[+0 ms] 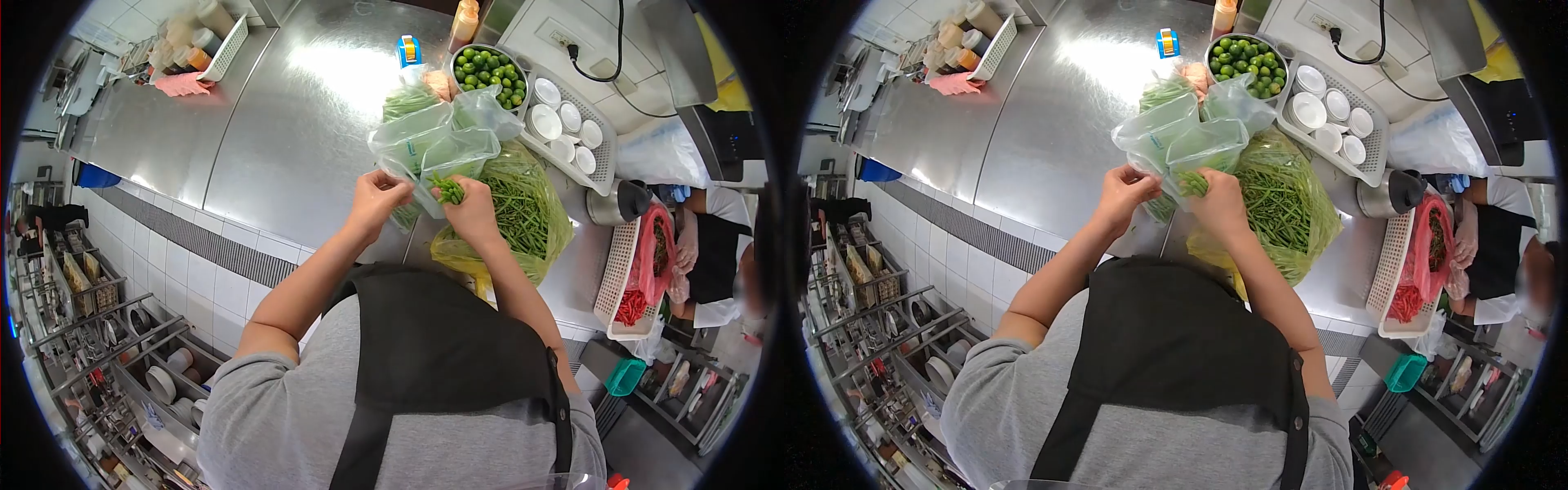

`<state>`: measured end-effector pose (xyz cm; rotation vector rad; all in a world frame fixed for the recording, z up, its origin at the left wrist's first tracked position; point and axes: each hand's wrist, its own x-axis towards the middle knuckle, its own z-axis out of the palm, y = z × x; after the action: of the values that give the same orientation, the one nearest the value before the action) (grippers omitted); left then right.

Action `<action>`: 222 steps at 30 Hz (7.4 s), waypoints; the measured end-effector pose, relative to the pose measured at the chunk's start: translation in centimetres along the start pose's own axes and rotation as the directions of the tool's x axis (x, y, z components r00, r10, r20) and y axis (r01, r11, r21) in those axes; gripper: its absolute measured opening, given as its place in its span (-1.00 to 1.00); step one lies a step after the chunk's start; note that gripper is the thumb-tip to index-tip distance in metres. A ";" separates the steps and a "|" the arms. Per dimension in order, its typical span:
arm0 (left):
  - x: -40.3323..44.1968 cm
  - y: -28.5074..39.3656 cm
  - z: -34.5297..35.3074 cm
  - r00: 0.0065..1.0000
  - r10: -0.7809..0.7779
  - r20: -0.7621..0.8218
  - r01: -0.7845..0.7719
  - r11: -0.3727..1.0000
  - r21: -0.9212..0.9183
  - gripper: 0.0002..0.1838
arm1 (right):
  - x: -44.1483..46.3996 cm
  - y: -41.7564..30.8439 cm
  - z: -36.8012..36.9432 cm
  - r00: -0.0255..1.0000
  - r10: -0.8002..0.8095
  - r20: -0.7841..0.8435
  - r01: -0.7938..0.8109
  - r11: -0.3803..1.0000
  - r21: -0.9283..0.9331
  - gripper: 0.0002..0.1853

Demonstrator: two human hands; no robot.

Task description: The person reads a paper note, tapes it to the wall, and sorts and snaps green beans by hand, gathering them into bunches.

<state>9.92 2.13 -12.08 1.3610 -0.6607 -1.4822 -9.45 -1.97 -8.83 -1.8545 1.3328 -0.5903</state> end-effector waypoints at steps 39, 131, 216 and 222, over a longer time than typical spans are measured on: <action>-1.8 5.5 2.7 0.950 0.085 0.301 -0.184 0.930 0.318 -0.56 | -0.4 -6.4 -0.1 0.968 0.249 -0.035 -0.129 0.611 0.781 -0.85; -1.8 -5.6 4.8 0.579 -0.266 0.771 -0.654 0.413 0.633 -0.77 | -12.4 3.6 -2.6 0.969 0.242 0.052 -0.220 0.939 -0.266 -0.82; -0.7 -1.3 9.7 0.755 -0.013 0.656 -0.261 0.911 0.319 -0.78 | -8.9 5.0 -5.1 0.944 0.295 -0.148 -0.146 0.777 0.613 -0.81; 0.2 -2.3 9.3 0.822 -0.034 0.569 -0.216 0.906 0.365 -0.77 | -8.6 3.0 -6.5 0.974 0.166 -0.151 -0.101 0.924 0.370 -0.73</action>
<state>0.43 0.82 -12.10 1.1540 -1.4801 -1.7404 -18.94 3.53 -6.79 -1.4271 1.3496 -0.8825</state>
